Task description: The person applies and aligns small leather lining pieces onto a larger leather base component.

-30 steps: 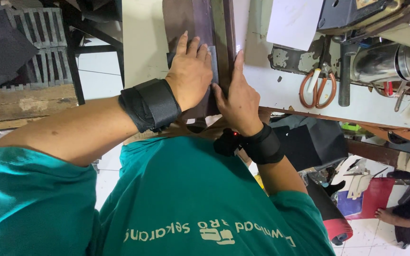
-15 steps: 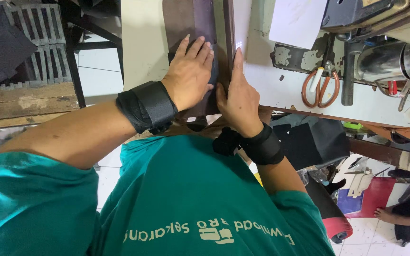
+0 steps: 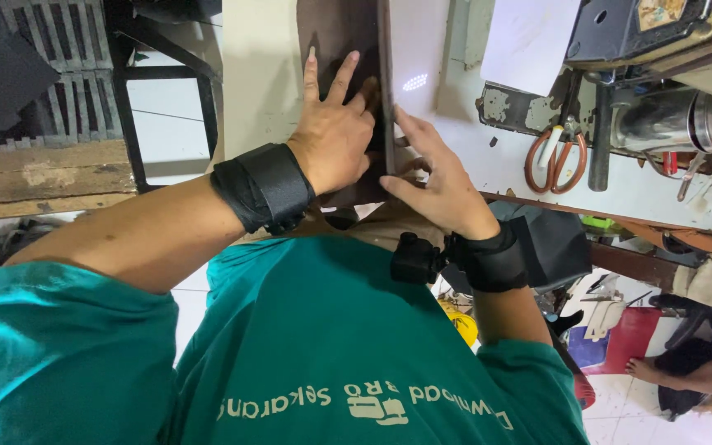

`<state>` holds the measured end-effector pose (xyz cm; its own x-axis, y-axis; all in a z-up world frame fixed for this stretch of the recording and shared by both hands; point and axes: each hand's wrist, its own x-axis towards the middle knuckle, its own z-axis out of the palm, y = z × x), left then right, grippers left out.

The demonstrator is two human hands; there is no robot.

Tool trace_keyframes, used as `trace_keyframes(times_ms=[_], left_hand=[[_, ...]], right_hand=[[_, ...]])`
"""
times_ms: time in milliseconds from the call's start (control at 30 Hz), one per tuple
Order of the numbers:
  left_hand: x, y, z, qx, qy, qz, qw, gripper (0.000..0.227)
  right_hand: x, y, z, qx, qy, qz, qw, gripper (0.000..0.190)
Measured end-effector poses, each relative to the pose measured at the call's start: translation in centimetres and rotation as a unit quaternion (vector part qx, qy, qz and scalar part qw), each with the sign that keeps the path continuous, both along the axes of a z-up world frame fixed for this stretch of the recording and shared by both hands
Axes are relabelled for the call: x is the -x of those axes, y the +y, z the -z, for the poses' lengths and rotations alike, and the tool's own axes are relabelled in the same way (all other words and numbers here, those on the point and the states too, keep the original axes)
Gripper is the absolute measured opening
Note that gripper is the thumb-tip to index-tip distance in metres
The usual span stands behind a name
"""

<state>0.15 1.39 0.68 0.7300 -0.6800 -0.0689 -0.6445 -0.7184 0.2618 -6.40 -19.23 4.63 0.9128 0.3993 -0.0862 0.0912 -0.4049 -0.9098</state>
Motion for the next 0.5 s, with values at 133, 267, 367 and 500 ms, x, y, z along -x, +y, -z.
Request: trace_keyframes(times_ms=[133, 267, 367, 500], left_hand=[[0.5, 0.8, -1.6, -0.099, 0.090, 0.005, 0.991, 0.054], [1.2, 3.2, 2.2, -0.023, -0.011, -0.011, 1.000, 0.073], [0.8, 5.1, 2.3, 0.011, -0.096, -0.039, 0.995, 0.084], [0.1, 5.9, 0.4, 0.049, -0.076, 0.058, 0.994, 0.071]], right_hand=[[0.4, 1.6, 0.6, 0.164, -0.169, -0.016, 0.972, 0.084], [0.6, 3.0, 2.0, 0.238, -0.215, -0.014, 0.947, 0.084], [0.9, 3.9, 2.2, 0.292, -0.296, -0.028, 0.909, 0.072], [0.8, 4.8, 1.7, 0.349, -0.320, -0.049, 0.879, 0.069]])
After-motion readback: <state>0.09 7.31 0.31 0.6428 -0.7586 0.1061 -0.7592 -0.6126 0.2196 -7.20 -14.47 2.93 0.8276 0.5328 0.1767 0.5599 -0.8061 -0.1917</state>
